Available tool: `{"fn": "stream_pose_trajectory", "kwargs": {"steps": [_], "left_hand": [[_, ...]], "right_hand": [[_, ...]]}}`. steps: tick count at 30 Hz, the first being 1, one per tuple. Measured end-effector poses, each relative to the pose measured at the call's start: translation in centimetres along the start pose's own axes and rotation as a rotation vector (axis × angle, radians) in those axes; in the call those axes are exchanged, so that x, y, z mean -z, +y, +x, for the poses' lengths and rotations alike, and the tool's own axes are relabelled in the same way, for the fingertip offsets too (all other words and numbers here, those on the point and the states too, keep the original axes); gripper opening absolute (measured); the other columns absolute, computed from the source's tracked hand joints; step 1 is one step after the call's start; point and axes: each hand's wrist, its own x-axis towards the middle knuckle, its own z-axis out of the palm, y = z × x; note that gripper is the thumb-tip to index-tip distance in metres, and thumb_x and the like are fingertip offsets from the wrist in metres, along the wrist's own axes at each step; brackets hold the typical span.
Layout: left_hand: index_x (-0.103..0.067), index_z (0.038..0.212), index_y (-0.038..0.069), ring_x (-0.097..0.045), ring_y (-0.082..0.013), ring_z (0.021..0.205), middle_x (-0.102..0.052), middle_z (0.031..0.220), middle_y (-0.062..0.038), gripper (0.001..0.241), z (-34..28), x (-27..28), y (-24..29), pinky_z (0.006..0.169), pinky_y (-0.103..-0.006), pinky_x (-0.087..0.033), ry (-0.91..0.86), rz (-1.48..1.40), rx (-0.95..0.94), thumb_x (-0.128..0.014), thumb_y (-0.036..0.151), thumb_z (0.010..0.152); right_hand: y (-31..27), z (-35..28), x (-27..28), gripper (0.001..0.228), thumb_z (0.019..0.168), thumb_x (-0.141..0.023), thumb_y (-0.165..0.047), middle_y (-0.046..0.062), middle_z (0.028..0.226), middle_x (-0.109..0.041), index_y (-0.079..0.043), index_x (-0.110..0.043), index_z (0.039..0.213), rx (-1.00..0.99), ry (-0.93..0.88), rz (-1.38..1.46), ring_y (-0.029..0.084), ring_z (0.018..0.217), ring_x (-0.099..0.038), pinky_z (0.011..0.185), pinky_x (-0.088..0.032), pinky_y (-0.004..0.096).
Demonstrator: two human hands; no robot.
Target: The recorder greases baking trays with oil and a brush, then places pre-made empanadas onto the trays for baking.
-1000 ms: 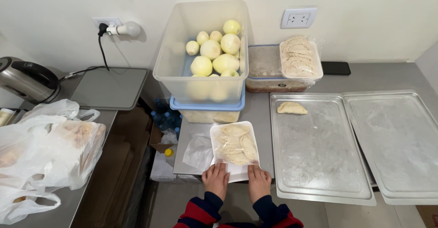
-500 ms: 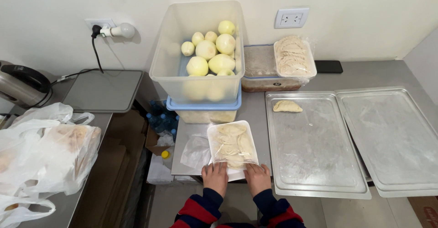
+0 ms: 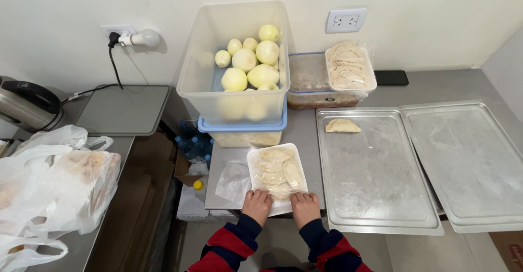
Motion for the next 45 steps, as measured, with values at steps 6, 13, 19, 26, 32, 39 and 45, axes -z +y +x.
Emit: {"fn": "stream_pose_trajectory", "kwargs": {"steps": [6,13,19,26,32,39,45], "left_hand": [[-0.072,0.098,0.005,-0.059,-0.0258,0.100,-0.066,0.098,-0.006,0.019,-0.1,0.4,-0.1,0.090,-0.0427,-0.043,0.038,-0.111,-0.024,-0.071,0.019,0.084],[-0.068,0.117,0.004,-0.059,-0.0281,0.108,-0.065,0.108,-0.009,0.043,0.9,2.2,0.1,0.093,-0.0447,-0.043,0.008,-0.248,-0.068,-0.076,0.018,0.077],[-0.065,0.127,0.006,-0.061,-0.0285,0.121,-0.066,0.126,-0.010,0.048,0.7,1.2,0.5,0.098,-0.0429,-0.045,0.007,-0.402,-0.178,-0.075,0.010,0.080],[-0.065,0.126,0.004,-0.063,-0.0320,0.114,-0.066,0.122,-0.011,0.054,2.5,4.0,1.8,0.096,-0.0443,-0.051,0.076,-0.522,-0.034,-0.077,0.005,0.074],[-0.066,0.130,0.007,-0.064,-0.0302,0.118,-0.066,0.126,-0.010,0.052,5.8,6.6,2.1,0.096,-0.0426,-0.052,0.156,-0.429,-0.097,-0.076,0.008,0.079],[-0.068,0.130,0.010,-0.061,-0.0300,0.122,-0.064,0.134,-0.011,0.046,8.4,8.2,2.2,0.100,-0.0455,-0.048,0.158,-0.338,-0.266,-0.076,0.023,0.087],[-0.071,0.121,0.007,-0.066,-0.0272,0.120,-0.072,0.123,-0.009,0.031,8.8,6.8,3.5,0.101,-0.0447,-0.050,0.153,-0.475,-0.147,-0.074,0.016,0.091]], "right_hand": [[-0.4,-1.1,0.3,0.025,0.077,-0.062,-0.011,0.008,0.101,-0.066,-0.009,-0.067,0.102,0.026,0.052,0.135,0.030,0.098,-0.063,0.084,-0.047,0.043],[-1.7,-0.7,4.2,0.017,0.084,-0.068,-0.005,0.010,0.106,-0.064,-0.006,-0.066,0.101,-0.036,0.090,0.542,0.034,0.102,-0.062,0.086,-0.052,0.042],[-0.4,-0.7,4.7,0.011,0.094,-0.064,-0.004,0.014,0.112,-0.063,-0.002,-0.063,0.106,-0.192,-0.045,0.918,0.034,0.103,-0.065,0.088,-0.054,0.036],[2.7,-2.6,-0.4,0.041,0.099,-0.062,-0.019,0.014,0.127,-0.064,-0.006,-0.056,0.137,-0.765,-0.011,1.392,0.022,0.107,-0.067,0.086,-0.056,0.034],[3.9,-1.1,2.6,0.048,0.102,-0.055,-0.016,0.015,0.135,-0.062,-0.005,-0.047,0.147,-0.881,-0.200,2.178,0.025,0.117,-0.067,0.095,-0.058,0.039],[4.6,0.3,4.2,0.050,0.101,-0.051,-0.019,0.013,0.135,-0.061,-0.010,-0.043,0.150,-0.957,-0.096,2.252,0.027,0.119,-0.065,0.096,-0.058,0.045],[6.0,0.8,2.7,0.041,0.103,-0.051,-0.032,0.014,0.133,-0.062,-0.010,-0.049,0.137,-1.143,-0.086,2.211,0.029,0.113,-0.066,0.094,-0.055,0.049]]}}
